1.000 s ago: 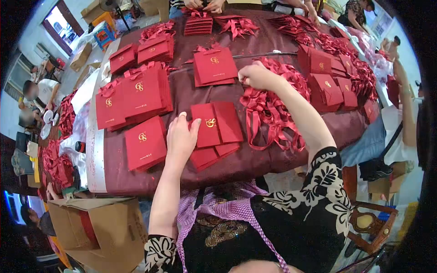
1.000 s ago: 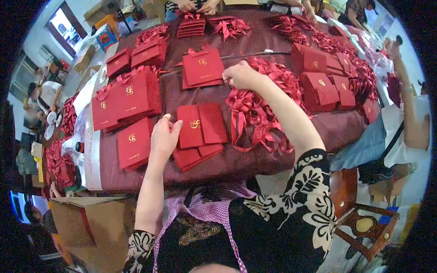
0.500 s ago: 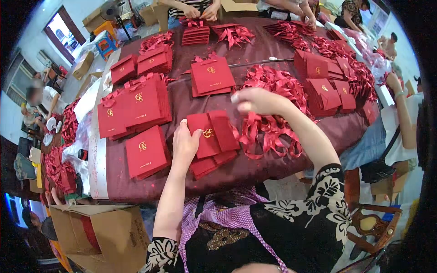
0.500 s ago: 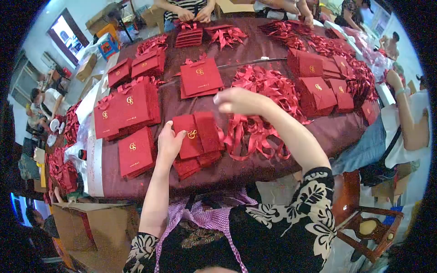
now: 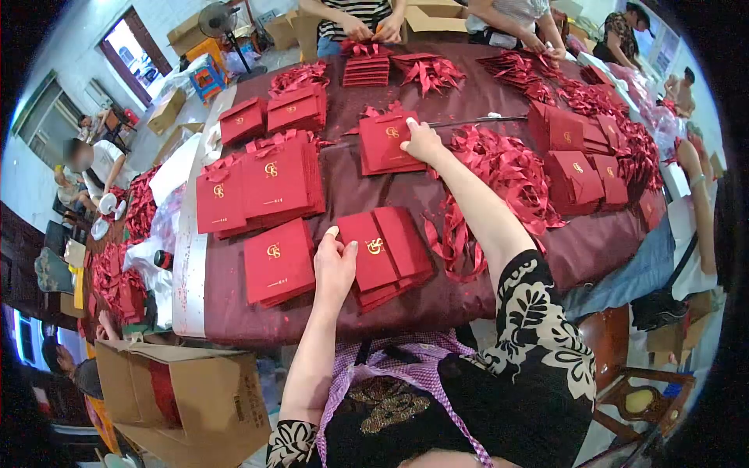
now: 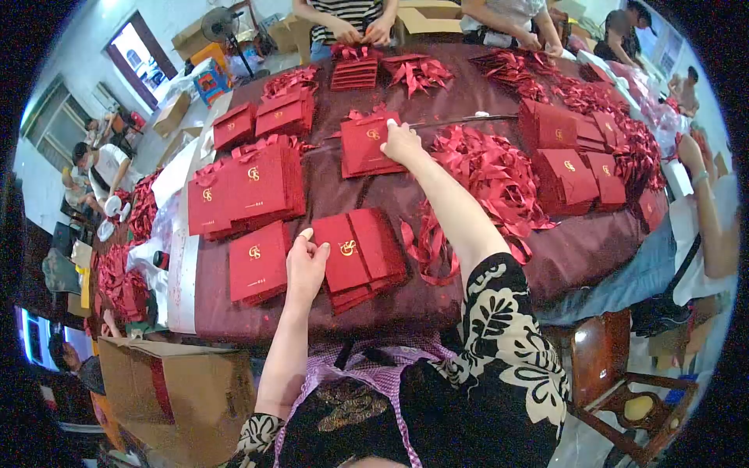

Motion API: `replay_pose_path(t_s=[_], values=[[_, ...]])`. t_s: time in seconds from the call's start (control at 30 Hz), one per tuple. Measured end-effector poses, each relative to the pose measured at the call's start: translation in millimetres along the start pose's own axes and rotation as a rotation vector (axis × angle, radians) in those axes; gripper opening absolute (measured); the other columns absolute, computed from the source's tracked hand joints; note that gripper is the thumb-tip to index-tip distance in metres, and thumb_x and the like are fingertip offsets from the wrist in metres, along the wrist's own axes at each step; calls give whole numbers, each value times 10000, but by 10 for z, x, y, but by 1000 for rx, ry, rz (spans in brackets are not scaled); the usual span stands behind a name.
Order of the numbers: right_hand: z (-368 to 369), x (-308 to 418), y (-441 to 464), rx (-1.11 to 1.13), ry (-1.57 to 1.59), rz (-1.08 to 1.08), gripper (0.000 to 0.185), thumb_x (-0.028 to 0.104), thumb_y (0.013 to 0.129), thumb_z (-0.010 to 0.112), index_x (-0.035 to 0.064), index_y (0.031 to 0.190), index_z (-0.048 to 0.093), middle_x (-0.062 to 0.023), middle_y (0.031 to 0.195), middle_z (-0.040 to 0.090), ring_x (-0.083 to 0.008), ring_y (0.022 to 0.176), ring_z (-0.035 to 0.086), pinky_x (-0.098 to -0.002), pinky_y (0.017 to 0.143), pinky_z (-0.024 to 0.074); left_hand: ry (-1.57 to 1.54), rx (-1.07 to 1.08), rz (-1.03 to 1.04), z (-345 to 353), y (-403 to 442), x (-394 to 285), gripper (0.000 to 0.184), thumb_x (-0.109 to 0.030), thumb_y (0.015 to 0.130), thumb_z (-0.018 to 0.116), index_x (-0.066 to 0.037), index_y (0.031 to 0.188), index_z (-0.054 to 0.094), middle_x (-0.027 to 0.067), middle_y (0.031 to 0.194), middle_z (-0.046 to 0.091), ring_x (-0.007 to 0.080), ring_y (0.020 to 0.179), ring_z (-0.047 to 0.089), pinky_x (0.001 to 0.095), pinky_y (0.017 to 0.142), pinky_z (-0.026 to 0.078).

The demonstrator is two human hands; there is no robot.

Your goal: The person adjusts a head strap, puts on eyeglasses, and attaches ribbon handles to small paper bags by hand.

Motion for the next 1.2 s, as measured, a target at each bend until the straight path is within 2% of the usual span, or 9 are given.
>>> replay_pose_path(t_s=[0.37,0.47,0.6,0.63,0.83,0.9,1.03,1.1,1.2], values=[[-317,420,-527,-206,-102,-294,457,410,817,660,47,1084,585,-235,1098,563,-403,1081,542,-498,882,454,-1,21,-70,66,-55,202,427,-129,830,683,74,1178,541,162,791,622,272,740,623,372,695,496],[-418,575,-930,90,-84,-391,360,354,821,647,-2,867,669,-210,902,664,-359,872,659,-462,748,529,0,17,-98,42,-53,128,420,-126,830,684,67,1177,545,158,799,624,263,748,622,363,703,494],[-330,472,-1635,383,-337,-437,367,338,812,659,-24,874,660,-210,894,669,-349,862,668,-450,719,539,-128,-21,-111,40,-42,161,386,-86,831,666,51,1174,550,94,784,603,189,727,587,330,688,485],[-279,423,-1755,383,-310,-452,359,328,811,656,-27,865,639,-211,898,651,-362,873,649,-460,743,522,-169,-17,-97,38,-32,161,331,-14,849,631,67,1156,537,3,760,556,67,700,518,223,628,439],[-205,234,-1967,244,-25,-488,219,195,836,645,-13,861,582,-206,900,620,-393,879,610,-469,767,479,-458,37,-142,33,-85,73,309,29,871,590,41,1176,543,-17,790,536,47,717,492,200,640,421],[-353,200,-1895,179,263,-429,182,162,835,640,-4,860,567,-187,882,622,-389,853,604,-467,748,472,-567,49,-176,39,-110,70,309,31,865,597,26,1171,559,-30,771,517,43,702,472,202,617,413],[-696,410,-2023,219,779,-340,170,124,900,635,5,1011,589,7,804,584,-72,754,536,-258,681,460,-526,101,-131,76,-147,15,297,43,865,599,6,1159,574,-44,773,500,31,696,457,189,610,401],[-608,564,-2233,317,961,-343,162,105,901,631,10,1025,590,21,827,572,-62,748,528,-245,677,458,-482,108,-139,120,-165,48,292,40,862,606,-3,1149,581,-43,774,503,34,696,461,189,612,404],[-426,821,-2505,355,823,-438,176,89,888,641,-9,1029,605,-66,974,659,-122,898,614,-272,799,494,-453,83,-78,142,-175,88,254,21,847,632,-12,1097,599,-19,770,544,54,688,489,209,617,431]])
Point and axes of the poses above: each hand's wrist, its own y-axis towards the middle knuckle, its own z-axis out of the palm, x = y × z, the point moved 8 cm from there along y, towards the middle knuckle
